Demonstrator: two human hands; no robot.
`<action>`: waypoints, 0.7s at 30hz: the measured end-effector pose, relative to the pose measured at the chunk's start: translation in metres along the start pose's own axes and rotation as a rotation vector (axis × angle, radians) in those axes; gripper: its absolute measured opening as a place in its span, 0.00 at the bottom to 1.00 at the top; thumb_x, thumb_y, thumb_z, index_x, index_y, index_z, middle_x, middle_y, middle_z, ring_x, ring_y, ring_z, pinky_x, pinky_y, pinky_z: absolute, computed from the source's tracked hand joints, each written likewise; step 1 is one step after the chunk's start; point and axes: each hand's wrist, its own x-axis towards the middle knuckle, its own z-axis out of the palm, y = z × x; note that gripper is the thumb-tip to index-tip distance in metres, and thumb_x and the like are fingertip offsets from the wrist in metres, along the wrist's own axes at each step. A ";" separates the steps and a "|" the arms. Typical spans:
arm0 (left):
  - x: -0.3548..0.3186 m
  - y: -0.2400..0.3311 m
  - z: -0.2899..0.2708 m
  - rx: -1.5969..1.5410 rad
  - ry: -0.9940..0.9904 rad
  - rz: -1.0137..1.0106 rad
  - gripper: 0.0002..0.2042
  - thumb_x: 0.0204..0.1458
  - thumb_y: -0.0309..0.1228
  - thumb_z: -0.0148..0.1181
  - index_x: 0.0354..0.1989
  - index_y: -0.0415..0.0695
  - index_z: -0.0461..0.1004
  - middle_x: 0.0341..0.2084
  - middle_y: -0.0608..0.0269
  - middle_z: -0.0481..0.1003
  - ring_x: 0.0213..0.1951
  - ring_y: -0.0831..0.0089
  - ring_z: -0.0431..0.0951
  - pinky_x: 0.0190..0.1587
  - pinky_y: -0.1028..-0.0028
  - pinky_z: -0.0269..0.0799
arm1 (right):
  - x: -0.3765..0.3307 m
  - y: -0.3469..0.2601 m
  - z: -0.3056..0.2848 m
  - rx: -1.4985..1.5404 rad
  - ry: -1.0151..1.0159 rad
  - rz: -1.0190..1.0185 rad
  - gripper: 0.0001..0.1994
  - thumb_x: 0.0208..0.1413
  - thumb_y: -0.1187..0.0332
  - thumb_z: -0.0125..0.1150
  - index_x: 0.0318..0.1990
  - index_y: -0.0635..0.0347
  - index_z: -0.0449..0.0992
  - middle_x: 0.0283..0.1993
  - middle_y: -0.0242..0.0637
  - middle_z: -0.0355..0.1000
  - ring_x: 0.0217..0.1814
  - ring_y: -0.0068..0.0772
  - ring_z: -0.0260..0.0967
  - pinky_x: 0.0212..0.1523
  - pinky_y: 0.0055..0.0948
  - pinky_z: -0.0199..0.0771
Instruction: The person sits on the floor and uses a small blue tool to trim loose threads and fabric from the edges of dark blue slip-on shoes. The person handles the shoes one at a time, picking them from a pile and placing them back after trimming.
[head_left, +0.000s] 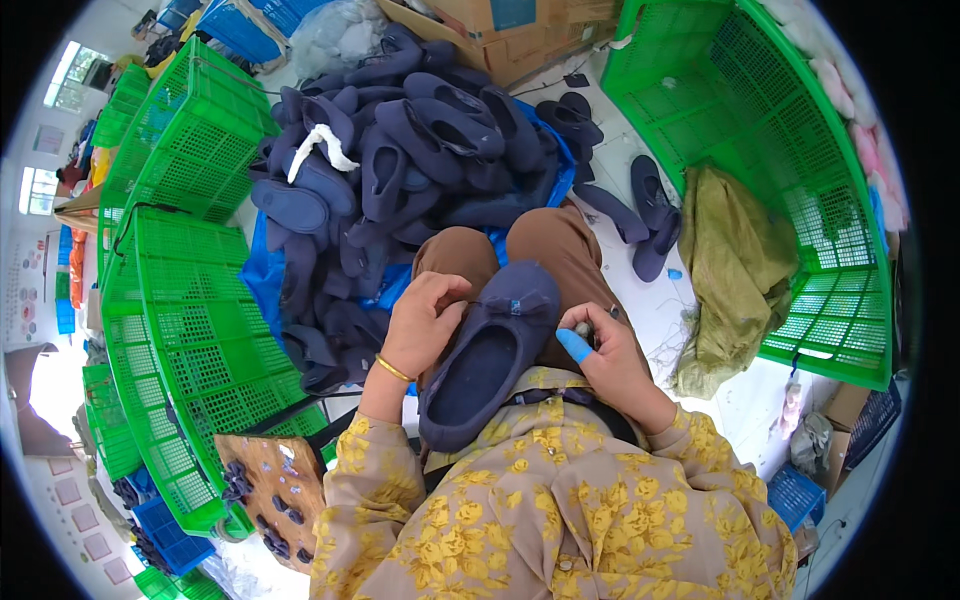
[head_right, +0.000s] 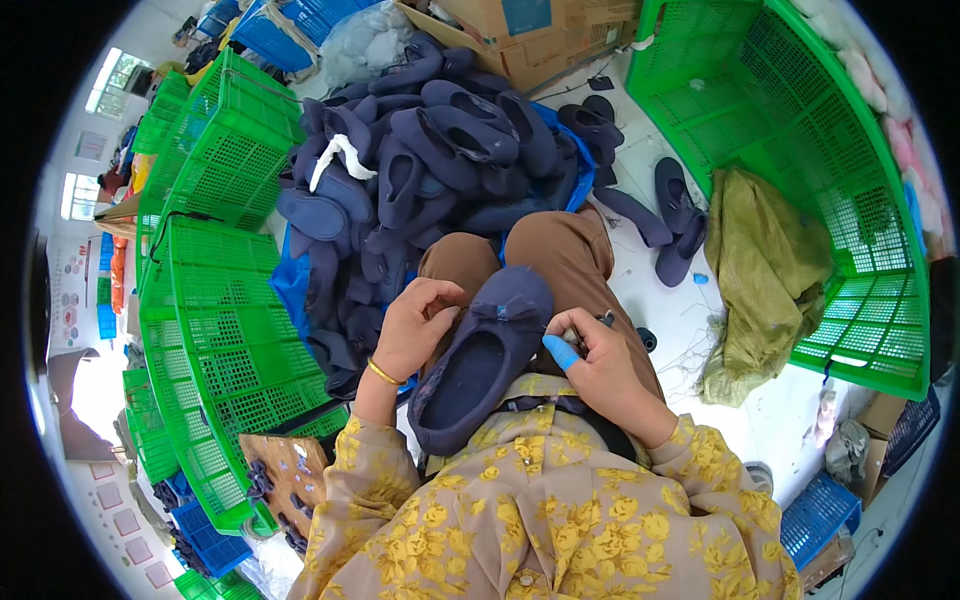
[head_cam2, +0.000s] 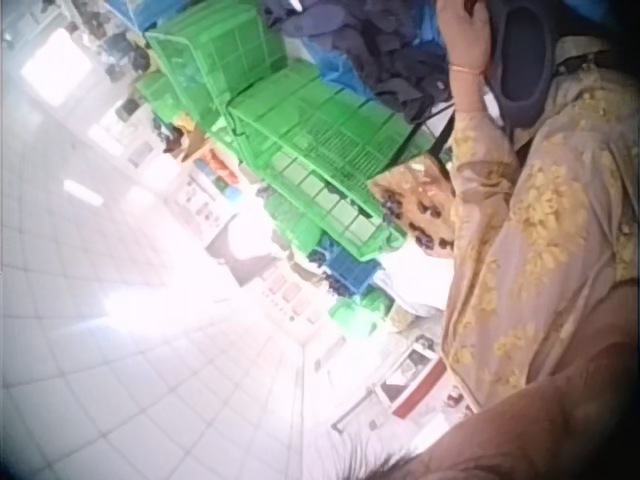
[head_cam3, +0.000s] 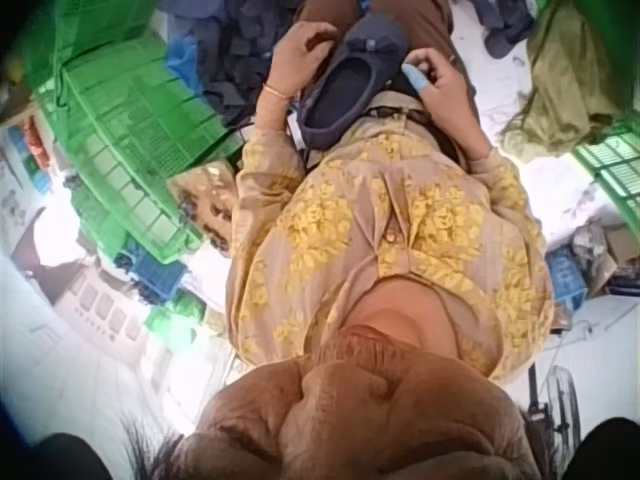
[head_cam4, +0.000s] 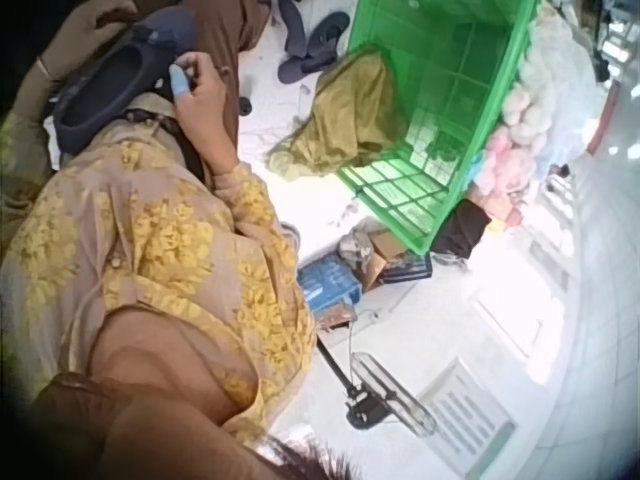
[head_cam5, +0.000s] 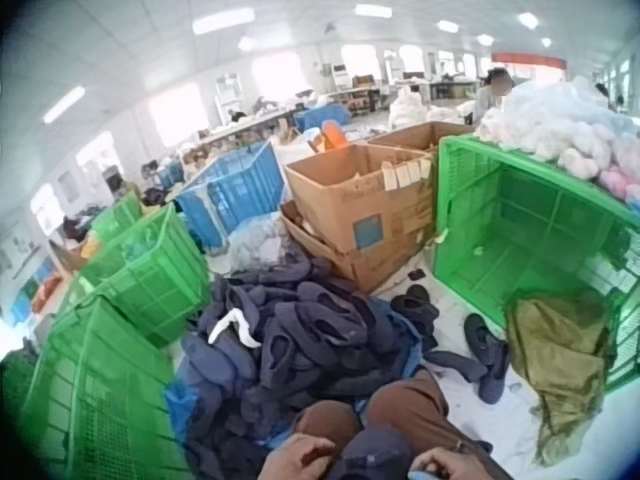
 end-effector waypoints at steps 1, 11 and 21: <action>0.000 -0.001 0.001 -0.005 -0.022 0.021 0.11 0.49 0.21 0.63 0.42 0.41 0.78 0.34 0.62 0.74 0.36 0.70 0.76 0.39 0.76 0.72 | 0.000 0.001 0.001 -0.002 0.020 -0.032 0.03 0.58 0.76 0.59 0.39 0.60 0.72 0.30 0.22 0.63 0.29 0.12 0.54 0.30 0.17 0.56; -0.008 0.005 -0.017 -0.529 -0.138 -0.214 0.06 0.58 0.24 0.56 0.39 0.37 0.77 0.41 0.65 0.77 0.42 0.80 0.73 0.49 0.78 0.68 | 0.004 0.000 0.007 -0.022 0.034 -0.060 0.03 0.57 0.77 0.60 0.37 0.61 0.72 0.24 0.23 0.61 0.26 0.14 0.53 0.27 0.19 0.55; -0.019 0.002 -0.004 -1.115 -0.159 -0.293 0.04 0.64 0.28 0.48 0.38 0.41 0.67 0.43 0.48 0.78 0.36 0.75 0.77 0.37 0.79 0.70 | 0.014 -0.002 0.012 -0.024 0.110 -0.173 0.10 0.56 0.75 0.62 0.44 0.60 0.72 0.28 0.30 0.65 0.26 0.19 0.58 0.29 0.21 0.60</action>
